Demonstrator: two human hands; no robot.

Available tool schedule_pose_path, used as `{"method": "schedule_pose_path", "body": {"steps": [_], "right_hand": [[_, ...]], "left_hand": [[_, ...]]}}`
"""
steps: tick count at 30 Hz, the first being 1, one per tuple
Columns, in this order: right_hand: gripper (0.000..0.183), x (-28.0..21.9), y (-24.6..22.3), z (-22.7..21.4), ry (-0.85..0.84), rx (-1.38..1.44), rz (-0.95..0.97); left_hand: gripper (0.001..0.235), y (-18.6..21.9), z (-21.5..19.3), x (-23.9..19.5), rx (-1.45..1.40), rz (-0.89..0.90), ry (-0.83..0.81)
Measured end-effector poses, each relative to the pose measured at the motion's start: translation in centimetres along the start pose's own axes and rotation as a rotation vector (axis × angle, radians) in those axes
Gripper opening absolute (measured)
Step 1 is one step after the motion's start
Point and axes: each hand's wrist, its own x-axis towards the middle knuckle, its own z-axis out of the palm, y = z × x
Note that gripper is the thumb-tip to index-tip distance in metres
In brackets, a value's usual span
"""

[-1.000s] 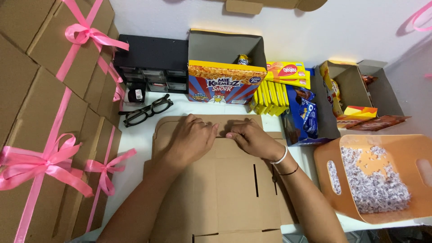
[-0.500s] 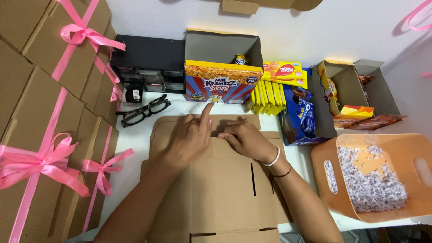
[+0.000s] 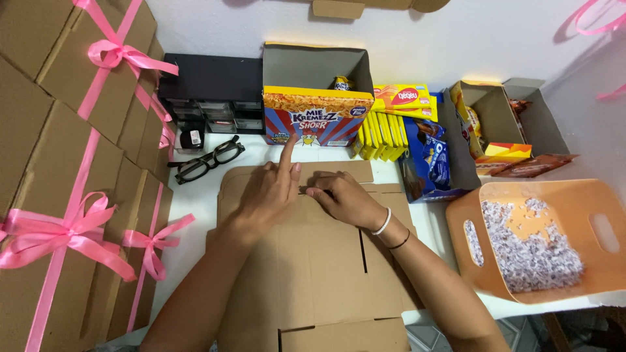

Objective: The person folds a flat cardboard sheet into a box shape by hand, aligning and tucking flaps into slots. The person repeats the folding process on multiple boxes, ensuring the flaps are properly secured.

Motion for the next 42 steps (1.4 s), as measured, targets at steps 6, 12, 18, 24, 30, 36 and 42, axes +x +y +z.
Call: {"method": "schedule_pose_path", "body": {"steps": [6, 12, 18, 24, 30, 36, 42], "right_hand": [[0.024, 0.3, 0.2, 0.7, -0.047, -0.175, -0.005], [0.023, -0.2, -0.8, -1.6, -0.092, -0.133, 0.165], [0.066, -3.1, -6.5, -7.6, -0.265, 0.026, 0.166], [0.022, -3.8, -2.5, -6.4, 0.082, 0.010, 0.219], [0.031, -3.0, -1.8, -7.0, 0.176, -0.173, 0.263], [0.022, -3.5, -2.4, -6.1, 0.095, -0.105, -0.012], [0.016, -4.7, -4.4, -6.7, 0.071, 0.135, 0.145]], "left_hand": [[0.059, 0.5, 0.1, -0.3, 0.011, 0.028, -0.008], [0.045, -0.9, 1.1, 0.0, 0.009, 0.121, 0.037], [0.053, -0.3, -0.7, 0.0, -0.152, 0.182, 0.022], [0.094, 1.7, -3.1, -1.3, -0.274, 0.141, 0.012], [0.066, 4.6, -4.7, -2.3, -0.139, 0.160, 0.134], [0.079, 3.8, -3.3, -2.0, -0.043, 0.270, 0.316], [0.051, 2.0, -2.2, -1.5, 0.021, 0.455, 0.496]]}}
